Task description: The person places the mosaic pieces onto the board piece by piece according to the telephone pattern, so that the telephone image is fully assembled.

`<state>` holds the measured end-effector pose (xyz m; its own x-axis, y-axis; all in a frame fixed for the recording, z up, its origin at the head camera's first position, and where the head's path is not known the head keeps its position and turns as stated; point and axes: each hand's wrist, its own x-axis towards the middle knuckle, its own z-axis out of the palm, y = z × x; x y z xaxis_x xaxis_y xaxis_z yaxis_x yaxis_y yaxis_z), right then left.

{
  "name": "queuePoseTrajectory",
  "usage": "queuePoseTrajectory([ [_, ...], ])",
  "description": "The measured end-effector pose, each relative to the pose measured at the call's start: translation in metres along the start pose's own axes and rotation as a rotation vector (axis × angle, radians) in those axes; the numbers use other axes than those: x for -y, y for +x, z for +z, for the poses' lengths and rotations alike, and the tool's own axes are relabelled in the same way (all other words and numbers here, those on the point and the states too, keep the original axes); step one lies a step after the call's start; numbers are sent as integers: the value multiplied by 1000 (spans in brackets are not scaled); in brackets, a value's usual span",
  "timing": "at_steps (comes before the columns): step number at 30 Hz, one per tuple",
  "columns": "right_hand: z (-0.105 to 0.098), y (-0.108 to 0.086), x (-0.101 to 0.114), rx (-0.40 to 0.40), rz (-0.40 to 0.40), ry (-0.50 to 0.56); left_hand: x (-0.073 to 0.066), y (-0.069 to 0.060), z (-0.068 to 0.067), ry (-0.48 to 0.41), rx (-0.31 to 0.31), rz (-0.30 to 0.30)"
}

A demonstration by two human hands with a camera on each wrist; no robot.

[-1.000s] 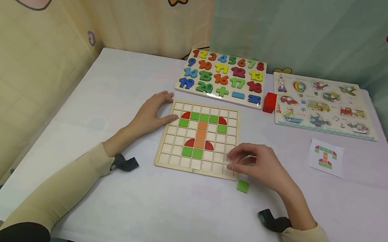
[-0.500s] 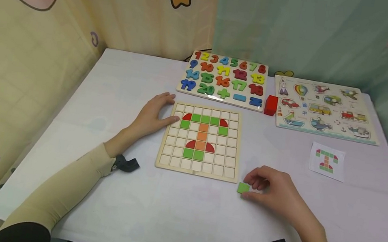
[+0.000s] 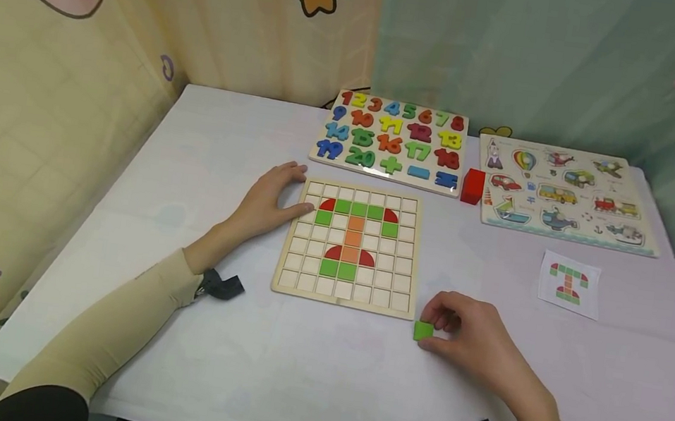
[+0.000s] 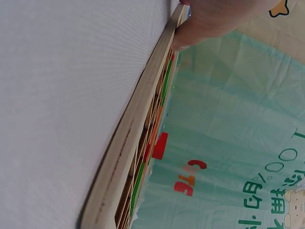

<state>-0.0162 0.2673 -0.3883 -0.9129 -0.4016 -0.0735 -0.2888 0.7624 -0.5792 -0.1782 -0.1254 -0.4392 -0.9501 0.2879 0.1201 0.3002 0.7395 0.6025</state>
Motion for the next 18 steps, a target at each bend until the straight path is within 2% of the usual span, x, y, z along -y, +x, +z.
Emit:
queuePoseTrajectory([
  [9,-10,11,3,55,-65,84,0,0,1,5,-4,10],
  [13,-14,24,11,10,-73,79,-1,0,0,7,-3,13],
  [18,-14,47,26,-63,-36,70,-1,0,-1,10,-3,17],
])
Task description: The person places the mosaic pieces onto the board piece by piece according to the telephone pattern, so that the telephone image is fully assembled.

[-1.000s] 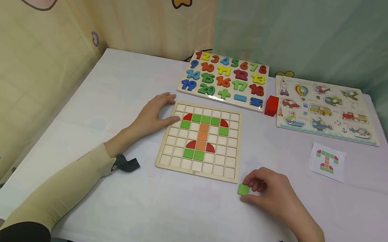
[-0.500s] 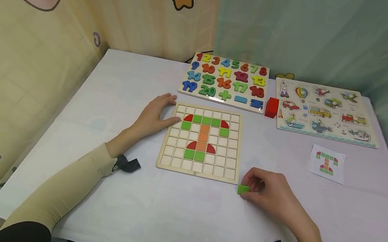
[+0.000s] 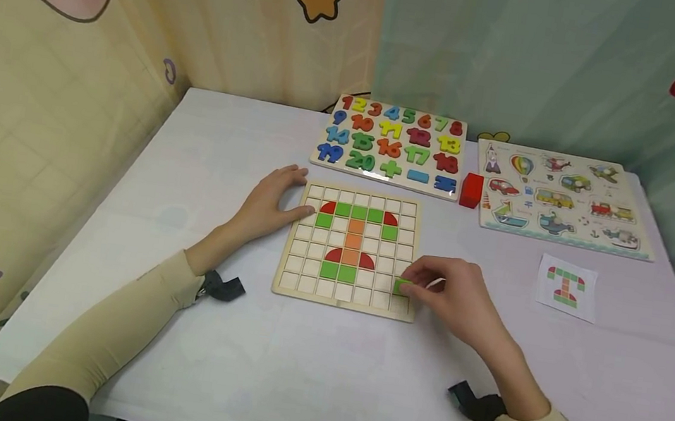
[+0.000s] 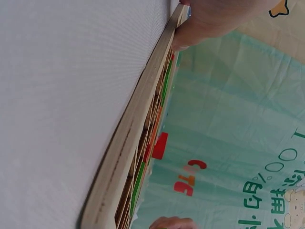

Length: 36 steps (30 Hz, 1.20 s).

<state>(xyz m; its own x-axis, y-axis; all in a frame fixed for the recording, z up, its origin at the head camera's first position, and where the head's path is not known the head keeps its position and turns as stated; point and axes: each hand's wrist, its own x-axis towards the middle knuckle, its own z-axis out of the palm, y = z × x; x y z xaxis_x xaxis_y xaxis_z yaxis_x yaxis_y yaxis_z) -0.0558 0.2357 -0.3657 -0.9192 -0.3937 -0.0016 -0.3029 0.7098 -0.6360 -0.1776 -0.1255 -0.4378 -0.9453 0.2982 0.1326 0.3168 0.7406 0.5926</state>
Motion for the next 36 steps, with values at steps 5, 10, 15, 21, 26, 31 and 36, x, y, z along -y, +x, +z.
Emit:
queuePoseTrajectory([
  [5,12,24,11,-8,42,31,1,0,1,-2,0,-3],
  [10,29,34,13,-1,52,63,2,0,6,-5,8,-8],
  [15,40,32,9,-56,31,68,0,2,7,6,14,2],
  [21,51,33,8,-143,-24,41,-2,1,1,10,6,-13],
  [26,58,29,10,-172,-54,40,1,0,0,-1,1,-2],
  [31,60,26,13,-152,-84,64,2,0,0,-5,5,-9],
  [36,60,26,13,-152,-141,36,1,1,1,-6,17,-27],
])
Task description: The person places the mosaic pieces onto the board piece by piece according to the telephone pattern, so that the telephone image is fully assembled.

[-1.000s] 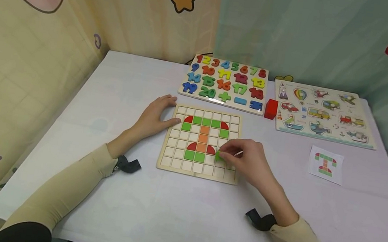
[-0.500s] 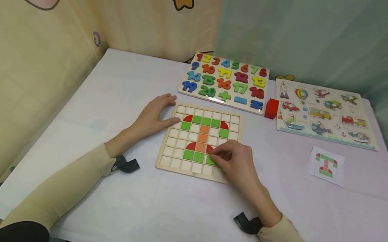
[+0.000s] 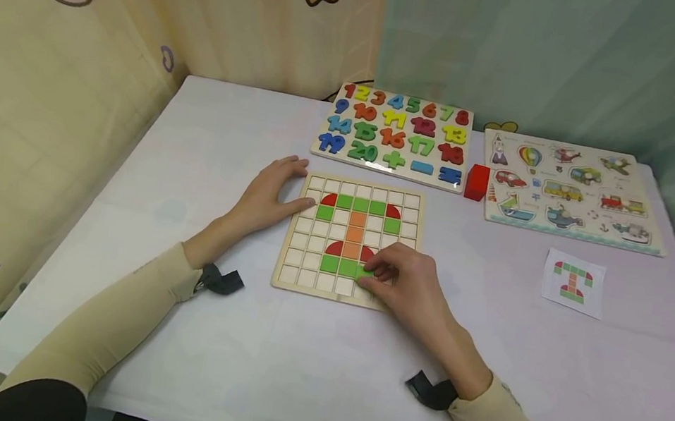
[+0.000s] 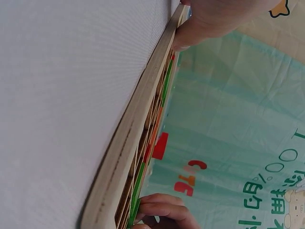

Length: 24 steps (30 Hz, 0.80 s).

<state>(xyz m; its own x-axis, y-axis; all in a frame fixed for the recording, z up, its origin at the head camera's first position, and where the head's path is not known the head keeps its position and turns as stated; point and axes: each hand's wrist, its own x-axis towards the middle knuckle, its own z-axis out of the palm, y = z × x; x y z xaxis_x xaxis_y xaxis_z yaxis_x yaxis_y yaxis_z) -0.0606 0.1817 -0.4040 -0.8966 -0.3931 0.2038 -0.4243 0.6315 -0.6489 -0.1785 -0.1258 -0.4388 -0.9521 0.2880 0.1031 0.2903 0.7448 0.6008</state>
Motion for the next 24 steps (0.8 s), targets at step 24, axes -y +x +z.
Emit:
queuePoseTrajectory([
  [24,3,0,-9,-68,17,-38,-2,0,-1,3,-6,6],
])
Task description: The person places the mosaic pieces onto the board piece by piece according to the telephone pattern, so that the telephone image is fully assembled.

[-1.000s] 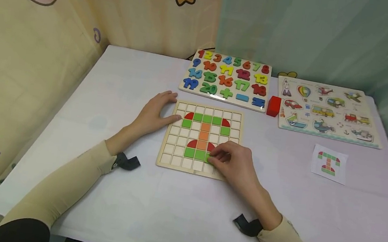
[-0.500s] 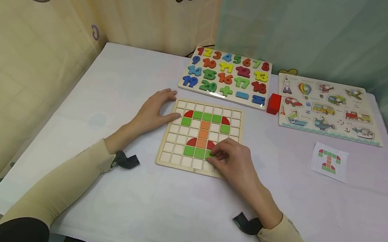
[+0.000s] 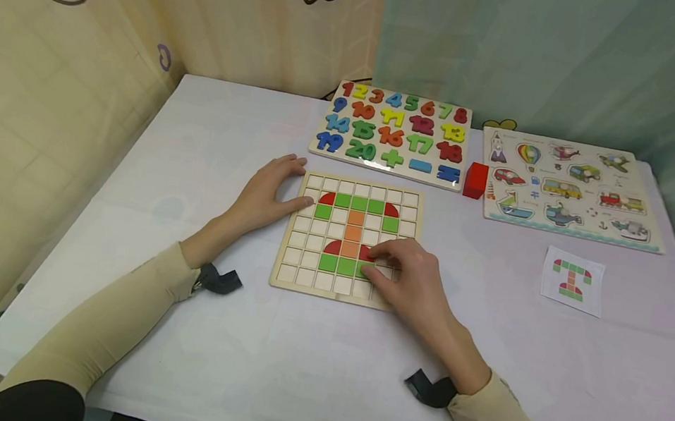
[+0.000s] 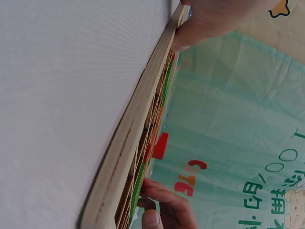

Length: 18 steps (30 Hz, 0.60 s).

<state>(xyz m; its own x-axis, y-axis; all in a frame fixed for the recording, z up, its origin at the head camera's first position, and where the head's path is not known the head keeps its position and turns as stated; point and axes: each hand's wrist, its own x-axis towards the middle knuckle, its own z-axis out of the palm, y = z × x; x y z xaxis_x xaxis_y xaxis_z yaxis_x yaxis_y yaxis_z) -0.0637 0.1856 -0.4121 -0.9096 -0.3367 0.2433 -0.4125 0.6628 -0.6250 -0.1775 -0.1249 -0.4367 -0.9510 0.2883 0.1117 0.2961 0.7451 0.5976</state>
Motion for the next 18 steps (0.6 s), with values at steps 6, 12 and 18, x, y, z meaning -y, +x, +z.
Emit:
queuePoseTrajectory([
  [6,1,1,0,-41,-19,30,1,-2,-1,-86,-65,59],
  [12,-6,6,-5,-98,61,23,2,0,-1,-153,-56,237],
  [18,-26,35,-19,28,174,57,4,0,2,-140,30,260],
])
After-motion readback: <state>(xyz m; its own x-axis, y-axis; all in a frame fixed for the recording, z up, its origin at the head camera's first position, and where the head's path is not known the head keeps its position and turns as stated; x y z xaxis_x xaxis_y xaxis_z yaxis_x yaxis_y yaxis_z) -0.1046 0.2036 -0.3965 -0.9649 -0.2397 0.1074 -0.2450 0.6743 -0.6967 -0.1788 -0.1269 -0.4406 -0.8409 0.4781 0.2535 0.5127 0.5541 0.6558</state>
